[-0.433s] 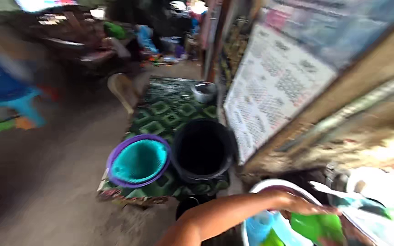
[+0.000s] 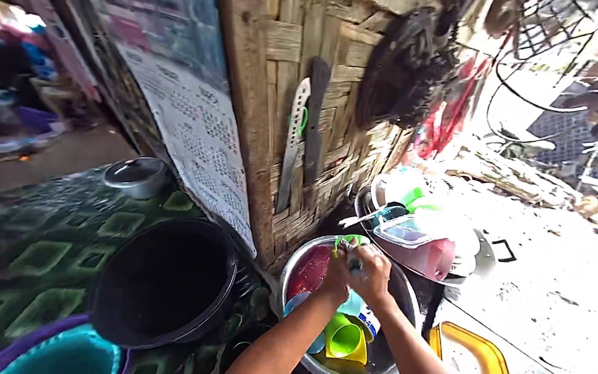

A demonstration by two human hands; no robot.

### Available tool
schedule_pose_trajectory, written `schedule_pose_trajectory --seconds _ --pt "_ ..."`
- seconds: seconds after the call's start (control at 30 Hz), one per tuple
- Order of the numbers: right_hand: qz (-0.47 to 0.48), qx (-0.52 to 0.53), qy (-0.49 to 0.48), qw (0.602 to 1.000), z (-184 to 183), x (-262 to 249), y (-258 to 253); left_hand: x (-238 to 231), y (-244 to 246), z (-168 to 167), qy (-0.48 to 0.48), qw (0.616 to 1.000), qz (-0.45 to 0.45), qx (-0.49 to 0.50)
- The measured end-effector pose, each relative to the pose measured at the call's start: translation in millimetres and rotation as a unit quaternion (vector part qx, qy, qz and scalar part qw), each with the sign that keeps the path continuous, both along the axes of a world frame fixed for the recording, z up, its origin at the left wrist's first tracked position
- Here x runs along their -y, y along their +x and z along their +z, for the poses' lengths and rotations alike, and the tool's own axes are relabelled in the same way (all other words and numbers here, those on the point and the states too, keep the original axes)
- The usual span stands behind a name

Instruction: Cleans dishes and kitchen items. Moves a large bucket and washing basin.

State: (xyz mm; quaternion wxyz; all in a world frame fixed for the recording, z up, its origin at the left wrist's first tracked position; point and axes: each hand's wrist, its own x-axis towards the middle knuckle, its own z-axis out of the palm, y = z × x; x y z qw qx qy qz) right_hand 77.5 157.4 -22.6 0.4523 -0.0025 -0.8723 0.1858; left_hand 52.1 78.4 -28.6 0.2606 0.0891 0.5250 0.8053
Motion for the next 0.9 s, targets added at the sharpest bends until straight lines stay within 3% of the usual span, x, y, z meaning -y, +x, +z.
schedule_pose_trajectory --seconds 0.07,0.13,0.2,0.27,0.33,0.37,0.4,0.47,0.5,0.53,0.57,0.6,0.63,0.7,0.77,0.8,0.83,0.87,0.9 --pt "-0.042 0.107 -0.150 0.982 16.3 -17.9 -2.3 -9.9 -4.4 6.4 -0.037 0.987 -0.011 0.158" --pt "-0.087 0.125 -0.212 0.965 19.0 -35.0 -7.8 -16.8 -3.7 2.9 -0.061 0.977 -0.032 0.203" --pt "-0.080 0.090 -0.164 0.979 9.6 -25.6 -1.5 -14.4 2.2 -1.0 -0.049 0.983 -0.028 0.175" --pt "-0.032 0.039 -0.106 0.993 2.5 -5.6 5.2 -11.5 1.3 -9.3 -0.038 0.998 -0.016 0.052" --pt "0.018 0.000 -0.168 0.986 -10.1 -6.5 7.7 -10.1 -4.0 -13.5 -0.056 0.998 -0.017 0.024" --pt "0.055 -0.016 -0.257 0.965 -15.7 -17.3 6.2 -12.2 -5.5 -6.3 -0.070 0.995 -0.021 0.064" --pt "0.107 -0.031 -0.385 0.916 -18.1 -30.2 3.7 -13.1 -7.0 3.2 -0.068 0.992 -0.037 0.103" --pt "0.193 -0.076 -0.611 0.764 -19.1 -46.5 2.4 -10.8 -5.7 9.8 -0.004 0.984 -0.094 0.154" --pt "0.217 -0.085 -0.676 0.699 -18.3 -50.5 3.9 -8.4 -5.9 5.7 0.049 0.974 -0.143 0.170" --pt "0.228 -0.085 -0.707 0.664 -14.4 -53.2 5.2 -7.0 -7.8 -1.5 0.099 0.958 -0.203 0.179" --pt "0.219 -0.078 -0.711 0.664 -7.4 -55.5 6.0 -5.7 -10.4 -8.6 0.122 0.943 -0.254 0.177" --pt "0.188 -0.059 -0.686 0.701 1.0 -56.5 6.8 -2.9 -11.9 -12.4 0.102 0.944 -0.277 0.145" --pt "0.140 -0.022 -0.626 0.767 8.3 -56.2 8.1 0.2 -12.8 -13.9 0.052 0.959 -0.267 0.082" --pt "0.018 0.088 -0.382 0.920 18.4 -51.3 11.1 -1.6 -20.1 -17.5 -0.064 0.969 -0.200 -0.129" --pt "-0.019 0.101 -0.192 0.976 18.1 -39.6 12.1 -6.1 -24.6 -22.3 -0.143 0.933 -0.136 -0.299" --pt "0.004 0.067 -0.184 0.981 16.3 -39.3 11.0 -5.3 -23.5 -20.8 -0.132 0.936 -0.118 -0.304" --pt "0.050 0.030 -0.248 0.967 15.6 -42.7 9.2 -2.4 -20.1 -13.9 -0.095 0.957 -0.118 -0.247" --pt "0.112 -0.013 -0.361 0.926 14.4 -46.5 6.4 1.9 -14.6 -5.2 -0.034 0.980 -0.127 -0.151" --pt "0.179 -0.055 -0.488 0.853 12.4 -49.0 3.3 6.8 -9.3 1.9 0.036 0.987 -0.149 -0.038"
